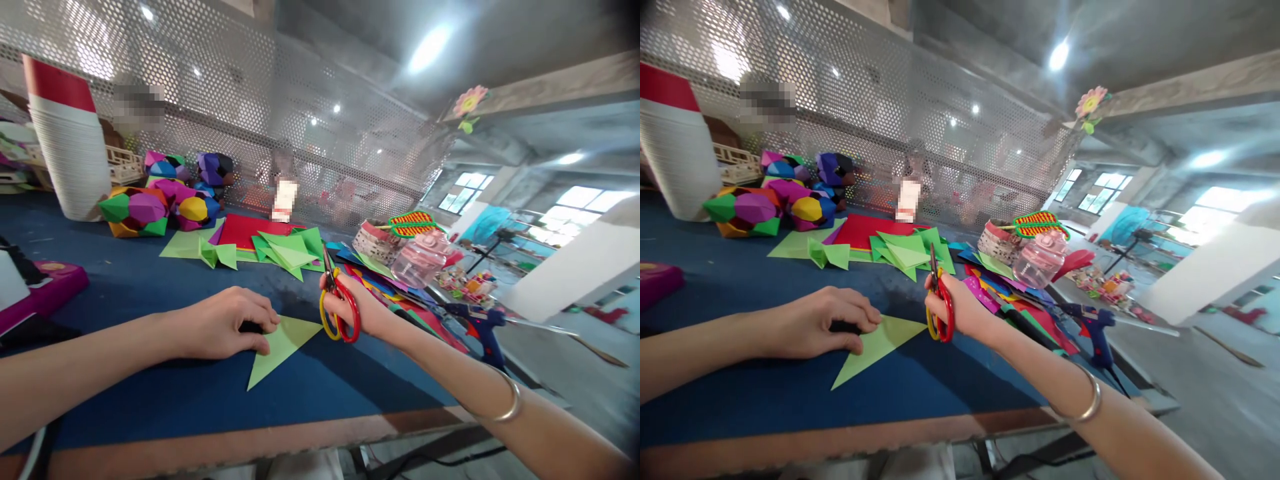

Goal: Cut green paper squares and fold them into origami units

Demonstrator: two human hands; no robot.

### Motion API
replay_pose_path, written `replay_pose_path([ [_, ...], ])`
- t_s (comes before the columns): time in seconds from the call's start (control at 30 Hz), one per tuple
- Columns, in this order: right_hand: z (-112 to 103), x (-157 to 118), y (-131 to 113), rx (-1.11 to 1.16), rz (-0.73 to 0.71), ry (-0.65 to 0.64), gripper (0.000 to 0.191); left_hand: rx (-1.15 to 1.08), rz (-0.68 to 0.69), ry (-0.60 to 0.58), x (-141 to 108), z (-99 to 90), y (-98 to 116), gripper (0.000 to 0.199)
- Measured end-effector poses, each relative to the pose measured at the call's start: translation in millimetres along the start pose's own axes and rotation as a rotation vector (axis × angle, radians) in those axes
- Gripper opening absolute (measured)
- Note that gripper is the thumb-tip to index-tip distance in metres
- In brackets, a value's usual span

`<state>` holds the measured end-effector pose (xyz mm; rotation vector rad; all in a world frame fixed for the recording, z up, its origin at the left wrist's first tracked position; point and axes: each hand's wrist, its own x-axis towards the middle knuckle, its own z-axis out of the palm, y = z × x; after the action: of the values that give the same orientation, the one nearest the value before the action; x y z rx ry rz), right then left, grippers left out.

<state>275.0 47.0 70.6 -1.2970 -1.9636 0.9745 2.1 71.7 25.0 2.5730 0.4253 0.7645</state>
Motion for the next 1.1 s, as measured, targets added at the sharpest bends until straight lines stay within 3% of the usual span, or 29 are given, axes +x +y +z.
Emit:
replay_pose_path([
  [0.13, 10.6, -6.3, -2.4, 0.093, -0.075, 0.096, 0.017, -0.027, 0.010, 0.001, 0.6, -1.4, 0.0, 0.009],
  [0.37, 42.7, -4.6, 16.2, 0.308, -0.169, 0.095, 0.021, -0.074, -0.006, -0.008, 2.9, -2.5, -10.1, 0.015],
  [0.63, 76.3, -8.9, -2.0, 0.447, -0.234, 0.018, 0.019, -0.111, -0.010, -0.026, 3.3, -3.0, -13.9, 0.016],
  [0.83, 100.8, -9.6, -14.4, 0.555, -0.258, -0.060, 0.022, -0.113, 0.059, -0.022, 3.6, -2.4, -14.4, 0.018],
  [1.1, 121.2, -4.1, -27.1, 0.673, -0.192, -0.160, 0.021, -0.071, 0.106, 0.128, 2.3, 10.6, -25.5, 0.024],
])
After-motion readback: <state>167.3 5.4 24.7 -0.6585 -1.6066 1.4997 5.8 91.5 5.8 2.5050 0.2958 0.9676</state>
